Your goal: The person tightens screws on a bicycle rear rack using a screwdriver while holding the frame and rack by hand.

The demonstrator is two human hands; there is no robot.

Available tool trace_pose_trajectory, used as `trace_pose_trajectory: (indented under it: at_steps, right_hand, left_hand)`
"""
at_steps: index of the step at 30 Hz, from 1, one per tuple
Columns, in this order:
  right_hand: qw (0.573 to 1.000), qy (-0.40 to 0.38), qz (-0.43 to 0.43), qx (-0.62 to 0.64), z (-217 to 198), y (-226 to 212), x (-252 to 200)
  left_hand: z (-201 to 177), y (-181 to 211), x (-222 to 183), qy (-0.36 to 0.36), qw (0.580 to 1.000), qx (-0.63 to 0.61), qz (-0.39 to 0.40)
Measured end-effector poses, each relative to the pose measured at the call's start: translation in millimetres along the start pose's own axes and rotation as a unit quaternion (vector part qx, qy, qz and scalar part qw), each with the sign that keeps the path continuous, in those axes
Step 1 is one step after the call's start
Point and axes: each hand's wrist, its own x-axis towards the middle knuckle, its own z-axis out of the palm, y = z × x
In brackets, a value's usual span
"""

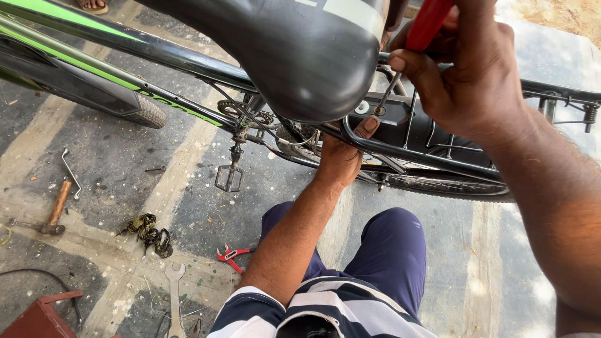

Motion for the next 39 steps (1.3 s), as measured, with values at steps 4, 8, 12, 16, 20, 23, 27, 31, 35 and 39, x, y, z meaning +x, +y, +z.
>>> trace_pose_trajectory:
  at_steps: [4, 8, 12, 16, 20, 23, 27, 31, 35, 39]
  right_hand:
    - [1.000, -0.006, -0.030, -0.007, -3.8, -7.3, 12.3]
    - [0.999, -0.031, 0.008, 0.017, -15.9, -13.4, 23.6]
    - [0.999, -0.033, -0.021, -0.008, -21.5, -16.3, 27.7]
    - [0.999, -0.019, -0.042, -0.014, -19.3, -19.1, 21.3]
    - [0.999, -0.011, -0.032, 0.012, -16.2, -31.7, 18.2]
    - [1.000, 0.001, -0.025, 0.010, -16.4, -42.0, 21.1]
    - [0.999, 0.016, -0.022, -0.024, -16.0, -49.5, 23.5]
    - [0.999, 0.025, -0.032, -0.031, -18.1, -49.1, 27.8]
    - [0.996, 0.066, -0.029, -0.047, -10.0, -47.8, 26.4]
    - [0.987, 0.136, -0.022, -0.081, 12.1, -47.2, 27.3]
  left_hand:
    - [0.9, 0.9, -0.1, 0.005, 1.000, -0.002, -0.009]
    - [3.4, 4.2, -0.3, -0.001, 1.000, -0.014, -0.012]
    - [5.4, 6.5, -1.2, 0.000, 1.000, -0.021, -0.004]
    - [5.9, 5.4, 1.9, 0.020, 0.999, -0.025, -0.008]
    - [8.0, 3.0, 2.7, 0.056, 0.998, -0.016, -0.006]
    - [12.5, -0.2, 0.8, 0.050, 0.998, 0.010, 0.027]
    - [14.7, -1.0, -3.1, 0.044, 0.999, -0.008, 0.022]
    - [16.1, 4.0, -1.5, 0.039, 0.999, -0.013, 0.015]
    - [13.6, 2.6, -2.3, 0.023, 0.999, -0.036, 0.017]
    - [10.4, 2.0, -2.8, 0.022, 1.000, -0.022, 0.000]
